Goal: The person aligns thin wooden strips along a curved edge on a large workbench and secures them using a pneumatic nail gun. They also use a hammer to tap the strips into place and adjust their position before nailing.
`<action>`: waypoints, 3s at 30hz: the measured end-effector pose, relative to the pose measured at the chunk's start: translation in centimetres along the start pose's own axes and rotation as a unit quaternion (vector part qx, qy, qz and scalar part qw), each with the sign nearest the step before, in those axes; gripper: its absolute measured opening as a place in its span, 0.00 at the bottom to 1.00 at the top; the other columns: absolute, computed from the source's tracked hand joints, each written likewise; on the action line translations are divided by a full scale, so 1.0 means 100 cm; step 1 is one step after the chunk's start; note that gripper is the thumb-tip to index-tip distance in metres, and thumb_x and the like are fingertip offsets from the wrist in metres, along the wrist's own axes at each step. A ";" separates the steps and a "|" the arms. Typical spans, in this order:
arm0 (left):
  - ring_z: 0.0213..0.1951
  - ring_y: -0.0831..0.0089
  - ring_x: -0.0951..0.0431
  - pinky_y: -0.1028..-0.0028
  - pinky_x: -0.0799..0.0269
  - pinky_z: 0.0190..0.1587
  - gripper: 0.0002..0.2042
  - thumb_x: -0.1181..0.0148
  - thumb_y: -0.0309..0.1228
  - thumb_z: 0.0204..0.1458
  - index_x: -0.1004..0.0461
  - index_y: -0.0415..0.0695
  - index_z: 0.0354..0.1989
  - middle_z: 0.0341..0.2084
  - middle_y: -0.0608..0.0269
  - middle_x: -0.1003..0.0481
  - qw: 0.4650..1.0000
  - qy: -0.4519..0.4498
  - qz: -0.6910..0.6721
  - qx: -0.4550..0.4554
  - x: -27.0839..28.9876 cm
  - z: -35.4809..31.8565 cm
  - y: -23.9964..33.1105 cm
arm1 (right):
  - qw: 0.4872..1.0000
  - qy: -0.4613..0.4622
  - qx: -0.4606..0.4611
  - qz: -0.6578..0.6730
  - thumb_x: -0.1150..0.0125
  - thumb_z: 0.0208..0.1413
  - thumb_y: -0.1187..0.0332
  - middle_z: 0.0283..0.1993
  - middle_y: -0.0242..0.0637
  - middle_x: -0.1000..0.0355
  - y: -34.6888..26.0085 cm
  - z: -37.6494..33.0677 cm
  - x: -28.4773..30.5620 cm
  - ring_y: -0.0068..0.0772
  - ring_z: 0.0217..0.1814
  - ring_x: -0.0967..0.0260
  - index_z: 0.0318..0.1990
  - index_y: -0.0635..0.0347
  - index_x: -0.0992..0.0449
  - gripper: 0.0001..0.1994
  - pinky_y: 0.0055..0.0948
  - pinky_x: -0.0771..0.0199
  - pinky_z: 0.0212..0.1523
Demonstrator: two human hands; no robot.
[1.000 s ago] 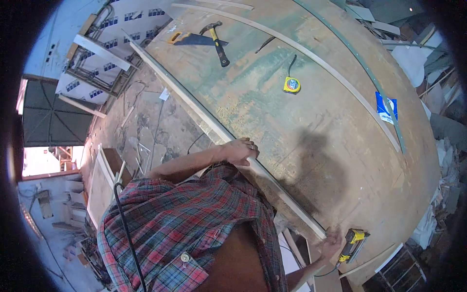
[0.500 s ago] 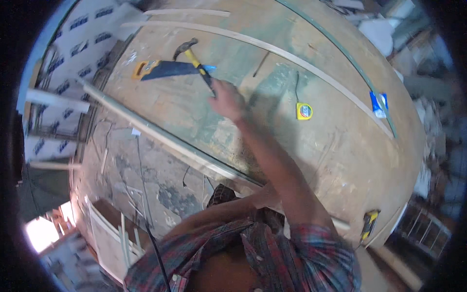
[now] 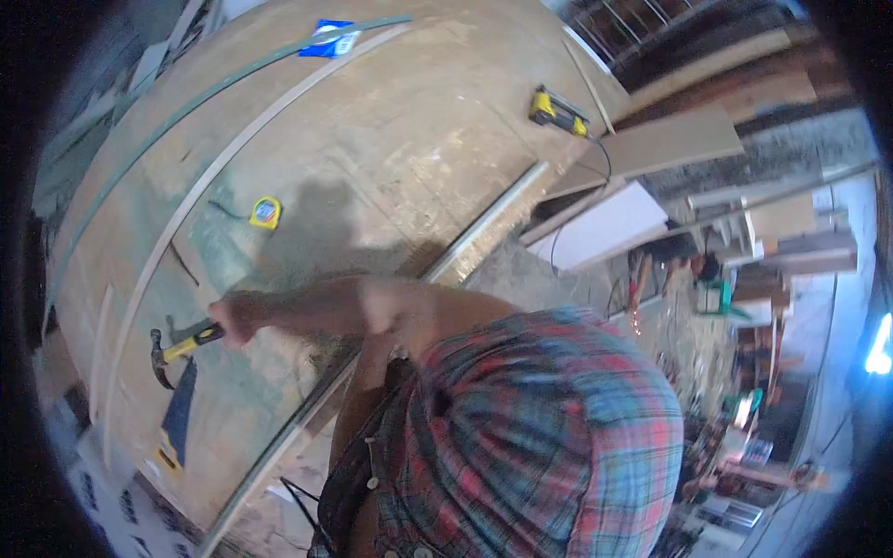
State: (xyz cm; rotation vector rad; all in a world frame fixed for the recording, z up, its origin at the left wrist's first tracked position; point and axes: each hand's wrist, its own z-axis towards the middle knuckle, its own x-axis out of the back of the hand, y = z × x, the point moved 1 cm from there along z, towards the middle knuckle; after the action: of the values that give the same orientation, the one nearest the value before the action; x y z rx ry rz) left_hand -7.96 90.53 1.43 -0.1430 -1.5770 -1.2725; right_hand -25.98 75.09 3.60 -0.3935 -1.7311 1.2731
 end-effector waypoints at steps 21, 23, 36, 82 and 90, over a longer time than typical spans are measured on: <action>0.55 0.50 0.25 0.53 0.33 0.56 0.32 0.26 0.34 0.42 0.31 0.44 0.59 0.54 0.48 0.25 0.981 0.012 0.145 0.131 0.009 0.016 0.046 | 0.753 0.538 -0.348 0.149 0.39 0.60 0.72 0.26 0.24 0.36 0.128 -0.643 0.363 0.15 0.24 0.41 0.49 0.63 0.28 0.11 0.21 0.38 0.25; 0.55 0.49 0.25 0.53 0.33 0.56 0.32 0.27 0.35 0.43 0.31 0.44 0.59 0.54 0.48 0.25 0.971 0.006 0.146 0.187 0.006 0.014 0.058 | 0.789 0.540 -0.264 0.124 0.42 0.63 0.71 0.24 0.24 0.36 0.130 -0.658 0.349 0.15 0.20 0.41 0.48 0.61 0.29 0.09 0.20 0.39 0.21; 0.62 0.52 0.30 0.52 0.34 0.61 0.26 0.36 0.40 0.52 0.30 0.48 0.59 0.60 0.57 0.28 0.949 -0.184 0.172 0.188 -0.061 0.100 0.073 | 0.761 0.539 -0.360 -0.003 0.45 0.68 0.63 0.27 0.37 0.33 0.166 -0.649 0.333 0.30 0.30 0.34 0.48 0.63 0.28 0.12 0.33 0.31 0.34; 0.44 0.55 0.19 0.58 0.27 0.50 0.25 0.30 0.42 0.42 0.24 0.46 0.49 0.36 0.54 0.19 0.986 -0.110 -0.031 0.122 -0.008 0.029 0.150 | 0.797 -0.316 -0.049 -0.513 0.31 0.41 0.70 0.33 0.47 0.23 -0.098 -0.487 0.375 0.51 0.36 0.23 0.46 0.57 0.20 0.20 0.45 0.24 0.41; 0.45 0.57 0.20 0.60 0.26 0.50 0.26 0.29 0.42 0.46 0.25 0.41 0.52 0.40 0.52 0.21 0.842 0.384 -0.260 0.276 0.051 -0.121 0.142 | 0.764 -0.345 -0.055 -0.542 0.31 0.42 0.65 0.31 0.46 0.23 -0.142 -0.474 0.374 0.53 0.35 0.24 0.42 0.56 0.22 0.17 0.49 0.27 0.39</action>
State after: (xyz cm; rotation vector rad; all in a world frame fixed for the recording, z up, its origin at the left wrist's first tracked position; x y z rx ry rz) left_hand 6.54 84.87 12.97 1.1031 -1.2065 -0.9984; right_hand -3.51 122.94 35.95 1.0515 -2.0715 0.4134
